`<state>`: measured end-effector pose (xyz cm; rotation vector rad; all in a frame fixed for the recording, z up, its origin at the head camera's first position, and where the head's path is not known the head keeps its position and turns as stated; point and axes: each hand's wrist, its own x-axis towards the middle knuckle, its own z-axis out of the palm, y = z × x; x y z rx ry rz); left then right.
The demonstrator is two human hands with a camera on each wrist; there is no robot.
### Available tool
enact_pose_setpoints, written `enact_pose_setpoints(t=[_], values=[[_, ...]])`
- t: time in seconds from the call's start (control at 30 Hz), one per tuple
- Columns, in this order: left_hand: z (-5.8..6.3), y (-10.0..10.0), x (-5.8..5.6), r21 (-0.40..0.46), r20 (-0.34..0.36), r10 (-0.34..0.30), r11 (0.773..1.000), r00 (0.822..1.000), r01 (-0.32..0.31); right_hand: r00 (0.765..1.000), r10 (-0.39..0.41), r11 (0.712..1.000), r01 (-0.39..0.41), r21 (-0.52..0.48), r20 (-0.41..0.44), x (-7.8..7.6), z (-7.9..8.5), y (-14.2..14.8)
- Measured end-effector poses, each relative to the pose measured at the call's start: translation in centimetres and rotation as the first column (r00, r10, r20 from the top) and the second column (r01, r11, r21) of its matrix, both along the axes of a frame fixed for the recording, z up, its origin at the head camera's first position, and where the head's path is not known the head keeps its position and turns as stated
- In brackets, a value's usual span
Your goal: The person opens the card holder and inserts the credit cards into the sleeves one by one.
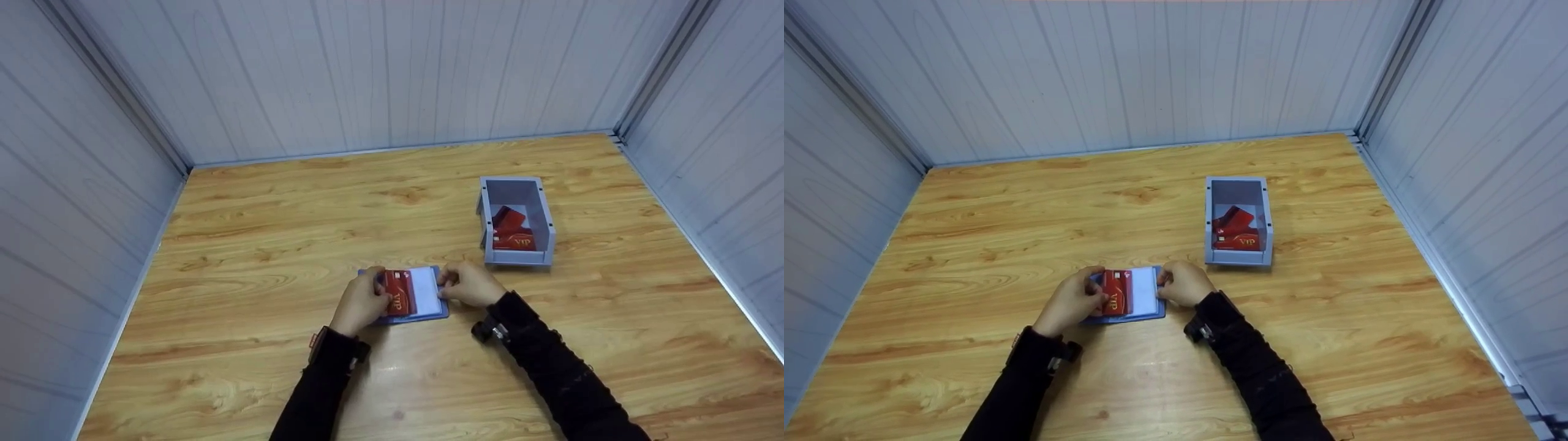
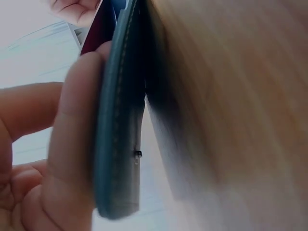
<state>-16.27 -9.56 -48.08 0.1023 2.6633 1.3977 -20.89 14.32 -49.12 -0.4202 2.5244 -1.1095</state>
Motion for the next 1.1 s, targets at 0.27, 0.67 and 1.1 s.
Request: enact_pose_setpoints(t=[0.27, 0.67, 1.1], values=[[-0.1, 0.2, 0.1, 0.051, 0.012, -0.025, 0.998, 1.0, 0.024, 1.0, 0.008, 1.0, -0.008, -0.004, 0.007, 0.1, -0.1, -0.1], [-0.1, 1.1, -0.1, -0.027, -0.029, -0.074, 0.997, 0.997, 0.073, 0.999, 0.041, 0.998, -0.041, -0.042, -0.006, 0.2, 0.0, 0.0], [-0.1, 2.5, -0.6, -0.052, -0.03, -0.116, 0.992, 0.993, 0.114, 0.999, 0.032, 0.999, -0.033, -0.034, -0.009, 0.2, -0.1, 0.0]])
